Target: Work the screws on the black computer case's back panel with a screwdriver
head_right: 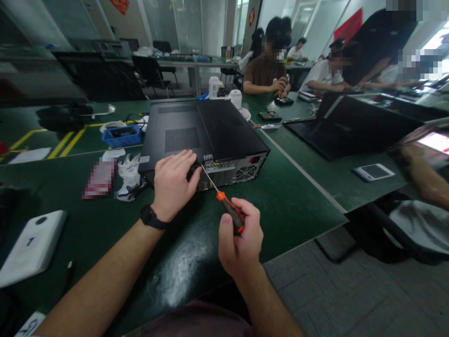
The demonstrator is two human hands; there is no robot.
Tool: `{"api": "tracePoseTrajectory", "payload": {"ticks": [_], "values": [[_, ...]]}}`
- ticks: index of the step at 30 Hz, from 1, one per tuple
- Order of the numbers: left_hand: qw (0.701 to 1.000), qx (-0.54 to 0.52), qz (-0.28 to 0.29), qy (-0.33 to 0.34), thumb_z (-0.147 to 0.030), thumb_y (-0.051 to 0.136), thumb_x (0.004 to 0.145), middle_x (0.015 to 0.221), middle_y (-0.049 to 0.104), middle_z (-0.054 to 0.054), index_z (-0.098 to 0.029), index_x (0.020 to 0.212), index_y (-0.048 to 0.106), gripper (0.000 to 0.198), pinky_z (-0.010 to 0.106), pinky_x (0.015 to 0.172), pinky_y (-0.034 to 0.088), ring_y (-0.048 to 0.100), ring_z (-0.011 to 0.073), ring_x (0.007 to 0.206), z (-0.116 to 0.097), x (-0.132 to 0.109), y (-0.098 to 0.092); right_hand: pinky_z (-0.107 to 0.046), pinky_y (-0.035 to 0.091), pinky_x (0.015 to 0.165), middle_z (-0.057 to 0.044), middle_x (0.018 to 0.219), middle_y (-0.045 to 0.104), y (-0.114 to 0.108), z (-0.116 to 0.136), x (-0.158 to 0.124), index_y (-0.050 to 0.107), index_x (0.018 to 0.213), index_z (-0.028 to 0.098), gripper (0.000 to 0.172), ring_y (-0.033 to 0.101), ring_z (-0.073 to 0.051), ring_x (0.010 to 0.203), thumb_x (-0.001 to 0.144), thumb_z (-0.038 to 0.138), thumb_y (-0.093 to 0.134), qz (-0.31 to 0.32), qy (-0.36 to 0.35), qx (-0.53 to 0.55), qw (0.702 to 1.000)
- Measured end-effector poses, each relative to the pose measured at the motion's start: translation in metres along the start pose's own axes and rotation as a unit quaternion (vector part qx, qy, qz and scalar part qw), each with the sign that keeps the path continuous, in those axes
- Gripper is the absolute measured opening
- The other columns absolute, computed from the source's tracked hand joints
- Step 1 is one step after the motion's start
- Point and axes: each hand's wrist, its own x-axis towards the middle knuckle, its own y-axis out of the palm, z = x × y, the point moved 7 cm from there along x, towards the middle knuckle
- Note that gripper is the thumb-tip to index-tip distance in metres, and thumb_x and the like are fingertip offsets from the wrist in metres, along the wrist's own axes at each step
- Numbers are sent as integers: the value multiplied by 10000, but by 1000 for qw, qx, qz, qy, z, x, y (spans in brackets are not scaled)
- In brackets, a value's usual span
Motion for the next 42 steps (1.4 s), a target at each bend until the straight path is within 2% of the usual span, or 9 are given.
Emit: {"api": "tracePoseTrajectory", "payload": {"ticks": [3, 8, 10, 14, 20, 25, 31, 37, 42], "values": [[1000, 2, -1, -1, -251, 593, 1022, 1369, 748, 135, -181, 1284, 715, 298, 540, 1148, 462, 679, 300, 1334, 0, 0, 0, -311, 612, 669, -44, 977, 747, -1, 5, 1, 645, 1216, 221, 261, 744, -170, 754, 959, 259, 619, -5, -20, -19, 1000], [1000, -4, -7, 4, -252, 589, 1022, 1364, 750, 137, -184, 1287, 717, 302, 542, 1146, 467, 682, 302, 1329, 0, -1, -1, -251, 569, 561, 15, 798, 719, 1, 0, 1, 651, 1207, 225, 208, 699, -129, 588, 1016, 263, 579, -2, 12, 16, 1000], [1000, -7, -4, 0, -252, 592, 1019, 1367, 749, 136, -193, 1293, 717, 307, 553, 1151, 461, 679, 304, 1333, 1, -1, 0, -271, 590, 586, -7, 861, 740, 2, -1, 0, 639, 1242, 224, 241, 718, -142, 635, 1016, 272, 571, 8, 16, 26, 999], [1000, -8, 0, -4, -248, 590, 1017, 1373, 745, 136, -192, 1294, 720, 311, 555, 1159, 454, 672, 306, 1343, 1, 0, 0, -326, 626, 686, -50, 977, 753, -1, 6, 2, 651, 1215, 223, 258, 747, -177, 757, 962, 252, 608, 2, -25, -8, 1000], [1000, -1, 2, -4, -248, 592, 1017, 1377, 744, 134, -186, 1292, 717, 309, 544, 1158, 457, 674, 303, 1339, 1, 0, 0, -248, 570, 561, 24, 783, 719, 2, 1, 2, 647, 1216, 225, 220, 687, -123, 570, 1017, 257, 560, 18, 16, 14, 1000], [1000, 1, -10, 4, -252, 597, 1018, 1365, 749, 139, -166, 1278, 719, 301, 533, 1150, 464, 682, 304, 1328, 0, -1, -1, -295, 619, 626, -50, 994, 752, 0, 5, 0, 622, 1255, 220, 321, 728, -156, 699, 935, 241, 639, 5, -16, 4, 1000], [1000, 3, -9, 2, -251, 591, 1021, 1361, 753, 126, -193, 1282, 717, 296, 540, 1145, 467, 686, 302, 1323, 0, -1, -1, -273, 599, 589, -7, 857, 755, 0, -2, -1, 635, 1238, 227, 242, 720, -143, 621, 1002, 264, 592, 5, 18, 16, 1000], [1000, -13, -7, -9, -247, 596, 1011, 1370, 748, 129, -199, 1283, 722, 304, 553, 1158, 458, 677, 305, 1337, 1, 0, 0, -330, 630, 679, -48, 991, 746, -2, 6, 2, 642, 1223, 228, 283, 746, -177, 758, 940, 233, 626, -3, -29, -10, 1000], [1000, -11, -11, -5, -251, 591, 1017, 1364, 752, 126, -201, 1283, 720, 300, 545, 1153, 461, 682, 302, 1329, 1, 0, 0, -260, 581, 564, 9, 806, 732, 1, 0, 1, 651, 1206, 221, 214, 699, -131, 586, 1007, 252, 578, 5, 4, 9, 1000]]}}
